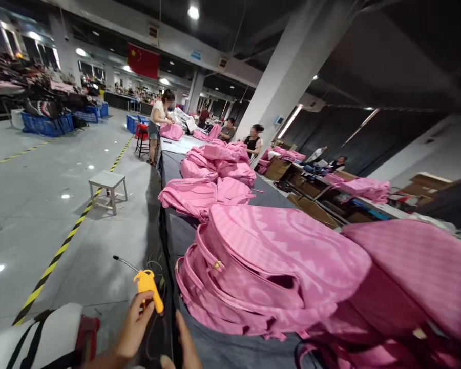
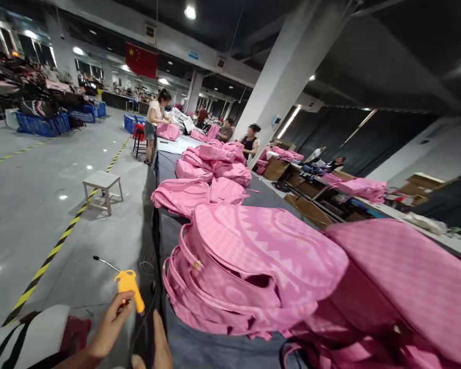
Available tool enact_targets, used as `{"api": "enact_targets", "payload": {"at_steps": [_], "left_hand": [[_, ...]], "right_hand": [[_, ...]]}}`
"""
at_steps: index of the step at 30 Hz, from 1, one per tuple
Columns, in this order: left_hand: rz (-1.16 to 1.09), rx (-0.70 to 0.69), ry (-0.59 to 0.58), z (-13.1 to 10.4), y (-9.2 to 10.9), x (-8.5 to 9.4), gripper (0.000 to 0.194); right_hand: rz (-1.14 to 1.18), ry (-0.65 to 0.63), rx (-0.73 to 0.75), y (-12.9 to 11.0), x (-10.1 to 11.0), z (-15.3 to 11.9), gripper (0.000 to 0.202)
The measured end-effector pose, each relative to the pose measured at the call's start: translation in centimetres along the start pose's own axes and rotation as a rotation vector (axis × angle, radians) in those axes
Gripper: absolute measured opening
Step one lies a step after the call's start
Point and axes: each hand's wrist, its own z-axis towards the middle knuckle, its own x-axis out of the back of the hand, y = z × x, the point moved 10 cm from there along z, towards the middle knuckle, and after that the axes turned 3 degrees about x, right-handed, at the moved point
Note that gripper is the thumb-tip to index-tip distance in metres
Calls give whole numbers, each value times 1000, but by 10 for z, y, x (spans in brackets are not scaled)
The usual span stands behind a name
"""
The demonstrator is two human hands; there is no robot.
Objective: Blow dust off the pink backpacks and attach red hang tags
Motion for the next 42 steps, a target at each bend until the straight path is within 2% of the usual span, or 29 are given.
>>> {"api": "enact_targets", "payload": {"at_steps": [3, 5, 7, 9, 14, 17, 21, 23, 25, 28, 30, 32, 34, 36, 38, 40, 42], "left_hand": [[-170, 17, -83, 13, 33, 5, 45], [-222, 35, -104, 30, 49, 11, 47], [-221, 48, -160, 52, 59, 11, 47], [-174, 14, -254, 76, 71, 3, 43], [37, -195, -442, 141, 105, -27, 40], [120, -194, -548, 179, 116, -46, 41], [135, -261, -779, 229, 141, -72, 34], [127, -301, -829, 268, 152, -78, 31], [128, -267, -818, 322, 154, -77, 31], [168, -230, -777, 413, 149, -64, 30], [203, -248, -735, 475, 144, -52, 28], [234, -221, -646, 538, 132, -40, 32], [278, -174, -534, 598, 120, -38, 43], [365, -183, -447, 649, 118, -53, 59], [500, -255, -404, 687, 129, -83, 75], [645, -360, -403, 711, 149, -121, 88], [759, -489, -434, 719, 170, -156, 95]], "right_hand": [[-143, -192, 164, -11, -49, 62, 92], [-162, -232, 199, -11, -59, 93, 91], [-105, -182, 178, -9, -55, 119, 84], [2, -97, 135, -6, -46, 145, 76], [359, -69, -52, -2, -56, 207, 43], [453, 62, -172, 2, -51, 238, 46], [518, 250, -270, 15, -35, 275, 55], [514, 385, -318, 27, -24, 293, 59], [471, 597, -378, 43, -8, 308, 57], [384, 964, -429, 56, 12, 322, 51], [364, 1144, -423, 50, 17, 333, 52], [408, 1199, -395, 37, 13, 351, 52], [528, 1171, -387, 23, 2, 369, 53], [683, 1151, -417, 13, -14, 379, 56], [816, 1172, -484, 12, -30, 377, 58], [900, 1205, -543, 17, -42, 371, 59], [941, 1225, -572, 24, -47, 368, 57]]}}
